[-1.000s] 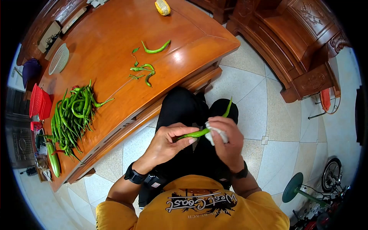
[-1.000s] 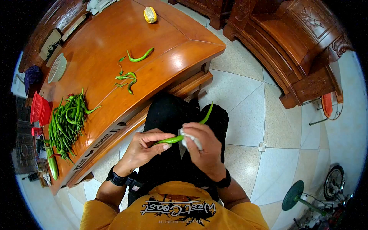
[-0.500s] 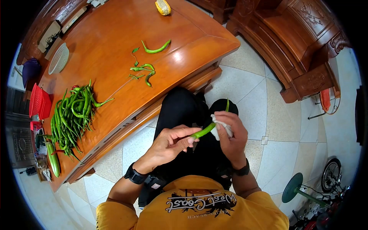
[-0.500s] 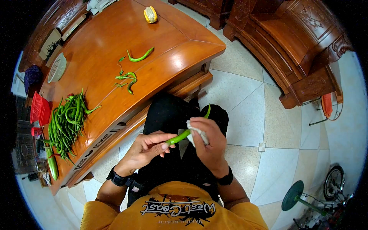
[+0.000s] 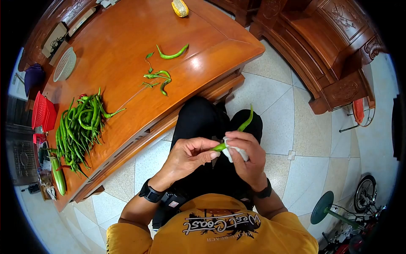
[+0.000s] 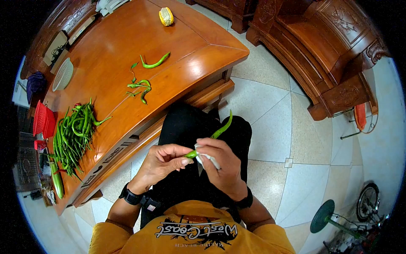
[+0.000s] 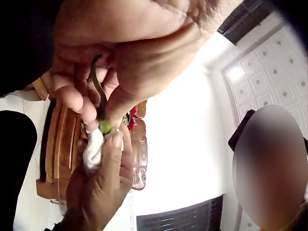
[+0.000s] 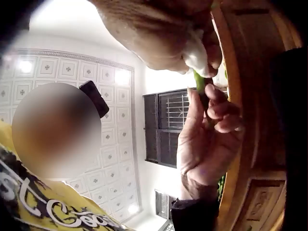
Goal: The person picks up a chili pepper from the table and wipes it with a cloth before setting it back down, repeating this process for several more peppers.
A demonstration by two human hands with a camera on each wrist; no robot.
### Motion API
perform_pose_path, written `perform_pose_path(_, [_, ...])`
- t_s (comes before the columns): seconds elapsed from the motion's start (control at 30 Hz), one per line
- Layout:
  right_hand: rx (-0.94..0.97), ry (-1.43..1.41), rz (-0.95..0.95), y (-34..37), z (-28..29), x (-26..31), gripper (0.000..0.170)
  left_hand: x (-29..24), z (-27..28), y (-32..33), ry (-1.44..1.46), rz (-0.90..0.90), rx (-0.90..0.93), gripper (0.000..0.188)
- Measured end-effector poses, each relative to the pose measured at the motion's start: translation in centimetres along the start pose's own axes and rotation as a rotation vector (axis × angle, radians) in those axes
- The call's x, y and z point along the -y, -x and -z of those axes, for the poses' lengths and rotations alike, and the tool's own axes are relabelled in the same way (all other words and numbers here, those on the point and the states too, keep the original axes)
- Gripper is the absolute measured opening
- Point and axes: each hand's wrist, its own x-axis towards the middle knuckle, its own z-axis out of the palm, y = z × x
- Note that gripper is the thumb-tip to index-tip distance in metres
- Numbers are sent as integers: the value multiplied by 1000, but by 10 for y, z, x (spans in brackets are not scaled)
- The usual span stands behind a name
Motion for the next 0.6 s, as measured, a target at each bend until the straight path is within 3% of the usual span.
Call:
perform_pose_path(0.27, [-184, 113, -120, -4, 16, -23, 17, -11, 2, 5, -54, 111, 49, 29])
perform_pose_path(0.6, [-26, 29, -38, 2, -5, 2, 20, 2, -3, -4, 0, 77, 31, 33])
